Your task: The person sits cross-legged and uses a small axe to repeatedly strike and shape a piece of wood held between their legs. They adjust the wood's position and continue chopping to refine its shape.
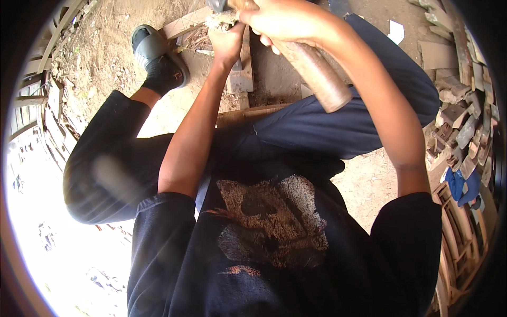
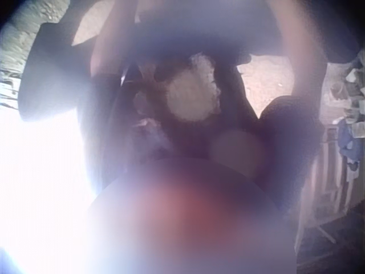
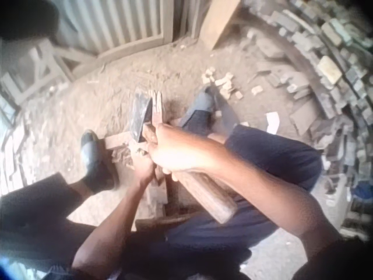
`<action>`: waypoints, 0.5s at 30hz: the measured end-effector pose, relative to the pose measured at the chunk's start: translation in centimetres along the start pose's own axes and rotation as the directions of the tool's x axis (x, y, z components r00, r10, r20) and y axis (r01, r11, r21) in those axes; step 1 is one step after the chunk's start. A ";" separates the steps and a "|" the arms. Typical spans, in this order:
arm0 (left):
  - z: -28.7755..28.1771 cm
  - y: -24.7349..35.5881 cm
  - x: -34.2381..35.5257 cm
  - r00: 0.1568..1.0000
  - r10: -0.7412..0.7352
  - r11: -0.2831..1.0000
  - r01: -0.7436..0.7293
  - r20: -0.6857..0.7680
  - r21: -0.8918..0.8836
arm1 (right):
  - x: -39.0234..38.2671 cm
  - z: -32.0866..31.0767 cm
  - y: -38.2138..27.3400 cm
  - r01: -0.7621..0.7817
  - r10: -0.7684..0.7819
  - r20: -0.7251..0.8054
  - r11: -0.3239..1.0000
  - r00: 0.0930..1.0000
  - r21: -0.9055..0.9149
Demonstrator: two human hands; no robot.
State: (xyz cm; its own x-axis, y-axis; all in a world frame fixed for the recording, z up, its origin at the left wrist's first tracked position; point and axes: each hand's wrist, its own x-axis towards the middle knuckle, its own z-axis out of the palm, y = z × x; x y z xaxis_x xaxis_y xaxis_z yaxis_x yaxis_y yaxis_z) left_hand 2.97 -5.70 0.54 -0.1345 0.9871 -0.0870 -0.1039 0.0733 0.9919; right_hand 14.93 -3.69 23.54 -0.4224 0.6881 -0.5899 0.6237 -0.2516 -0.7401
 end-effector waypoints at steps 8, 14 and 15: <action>-0.6 -0.4 0.2 0.995 -0.096 0.995 0.096 -0.001 0.010 | -0.2 -1.0 -0.2 0.106 -0.107 0.004 0.990 0.994 0.092; -2.7 -1.6 1.0 0.964 -0.252 0.954 0.233 0.080 0.191 | -1.4 -1.2 -1.2 0.102 -0.103 0.019 0.992 0.994 0.078; -2.8 -1.8 1.0 0.964 -0.254 0.945 0.231 0.073 0.233 | -1.8 -1.1 -1.5 0.079 -0.081 0.024 0.994 0.996 0.075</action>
State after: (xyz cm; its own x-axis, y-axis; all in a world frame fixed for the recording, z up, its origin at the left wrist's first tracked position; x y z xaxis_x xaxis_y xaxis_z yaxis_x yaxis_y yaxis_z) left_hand 0.25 -5.24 -1.54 -0.0312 0.9437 -0.3293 0.1005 0.3307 0.9384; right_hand 15.43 -3.77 26.08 -0.4868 0.6898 -0.5359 0.5376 -0.2469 -0.8062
